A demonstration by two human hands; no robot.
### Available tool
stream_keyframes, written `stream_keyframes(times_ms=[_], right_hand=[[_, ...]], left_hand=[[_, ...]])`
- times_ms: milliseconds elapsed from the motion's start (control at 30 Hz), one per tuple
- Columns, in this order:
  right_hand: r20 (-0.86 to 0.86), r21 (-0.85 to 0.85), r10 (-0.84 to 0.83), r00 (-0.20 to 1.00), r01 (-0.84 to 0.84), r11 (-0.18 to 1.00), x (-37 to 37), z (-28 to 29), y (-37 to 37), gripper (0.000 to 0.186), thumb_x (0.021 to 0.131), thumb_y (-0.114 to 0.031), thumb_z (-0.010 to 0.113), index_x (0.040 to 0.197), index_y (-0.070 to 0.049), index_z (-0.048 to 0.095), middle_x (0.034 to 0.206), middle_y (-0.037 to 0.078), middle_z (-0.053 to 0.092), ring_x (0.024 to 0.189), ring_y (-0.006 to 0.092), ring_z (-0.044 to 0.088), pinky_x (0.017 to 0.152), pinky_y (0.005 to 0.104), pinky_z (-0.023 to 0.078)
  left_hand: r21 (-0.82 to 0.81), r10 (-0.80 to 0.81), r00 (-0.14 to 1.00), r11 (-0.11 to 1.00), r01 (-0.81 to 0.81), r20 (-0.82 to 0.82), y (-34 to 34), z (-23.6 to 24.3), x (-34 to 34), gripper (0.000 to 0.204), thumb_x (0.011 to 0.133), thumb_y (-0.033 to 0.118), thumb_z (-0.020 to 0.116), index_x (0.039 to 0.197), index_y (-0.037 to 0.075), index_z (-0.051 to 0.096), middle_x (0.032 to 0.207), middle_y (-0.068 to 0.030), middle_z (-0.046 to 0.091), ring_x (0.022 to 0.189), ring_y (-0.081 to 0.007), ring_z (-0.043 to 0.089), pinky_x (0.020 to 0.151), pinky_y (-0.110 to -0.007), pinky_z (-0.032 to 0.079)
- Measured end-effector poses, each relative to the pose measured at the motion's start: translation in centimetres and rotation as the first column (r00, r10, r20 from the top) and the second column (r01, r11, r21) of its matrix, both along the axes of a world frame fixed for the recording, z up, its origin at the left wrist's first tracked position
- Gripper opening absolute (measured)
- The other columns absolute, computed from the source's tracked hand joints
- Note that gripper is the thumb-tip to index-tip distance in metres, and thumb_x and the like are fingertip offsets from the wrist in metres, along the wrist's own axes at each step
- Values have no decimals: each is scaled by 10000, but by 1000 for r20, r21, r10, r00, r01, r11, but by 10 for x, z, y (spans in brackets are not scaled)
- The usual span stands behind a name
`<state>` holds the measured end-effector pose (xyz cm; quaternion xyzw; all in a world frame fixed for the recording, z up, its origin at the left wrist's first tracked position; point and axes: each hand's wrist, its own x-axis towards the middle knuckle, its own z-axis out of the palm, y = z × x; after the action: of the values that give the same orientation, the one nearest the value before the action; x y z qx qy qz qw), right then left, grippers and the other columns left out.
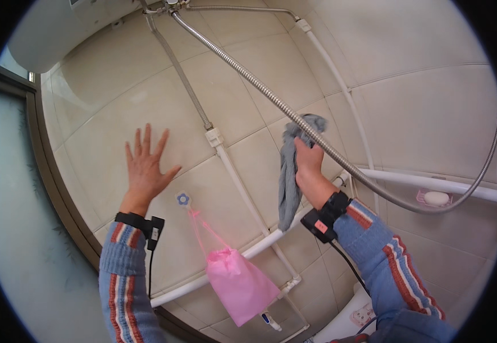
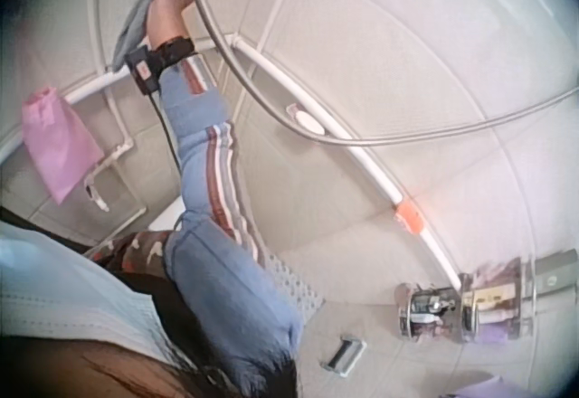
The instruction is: The person places a metal bowl on the floor, then uses a gray cloth to wipe the shower walls, floor, and fixtures. They also wipe the shower door frame and a wall-mounted caddy, moving around the shower area to reach different surfaces.
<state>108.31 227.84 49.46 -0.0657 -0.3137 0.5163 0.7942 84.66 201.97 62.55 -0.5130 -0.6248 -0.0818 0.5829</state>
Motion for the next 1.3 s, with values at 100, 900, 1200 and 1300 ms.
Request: stream_keyframes(times_ms=[100, 900, 1200, 1300], right_hand=[[-52, 18, -370, 928, 371, 928, 12, 5, 24, 555, 935, 56, 581, 1475, -30, 488, 1392, 141, 597, 1307, 247, 563, 1117, 344, 431], [-13, 900, -976, 219, 427, 84, -110, 297, 44, 619, 902, -217, 638, 1507, -205, 509, 1327, 196, 660, 1232, 416, 616, 1074, 470, 484], [292, 748, -941, 173, 571, 337, 30, 190, 224, 627, 942, -263, 586, 1554, -247, 455, 1258, 219, 701, 1151, 429, 665, 1009, 477, 524], [413, 685, -896, 163, 593, 423, 52, 124, 252, 649, 933, -201, 596, 1563, -232, 444, 1288, 230, 684, 1193, 435, 641, 1016, 475, 507]], left_hand=[[-70, 162, 984, 985, -157, 70, -8, -10, -14, 1170, 701, 624, 844, 1660, 285, 264, 1744, -172, 53, 1597, -436, 29, 1188, -739, 146], [-37, 257, 965, 966, -255, 60, -32, -19, -27, 1317, 577, 615, 909, 1665, 277, 250, 1755, -135, 0, 1612, -375, -43, 1216, -716, 40], [-4, 268, 964, 964, -267, 8, -32, -20, -33, 1340, 555, 520, 937, 1668, 272, 234, 1759, -108, 15, 1617, -355, -23, 1216, -720, 72], [5, 266, 964, 964, -266, -4, -32, -21, -37, 1337, 557, 498, 941, 1668, 266, 235, 1759, -108, 20, 1616, -357, -16, 1217, -720, 79]])
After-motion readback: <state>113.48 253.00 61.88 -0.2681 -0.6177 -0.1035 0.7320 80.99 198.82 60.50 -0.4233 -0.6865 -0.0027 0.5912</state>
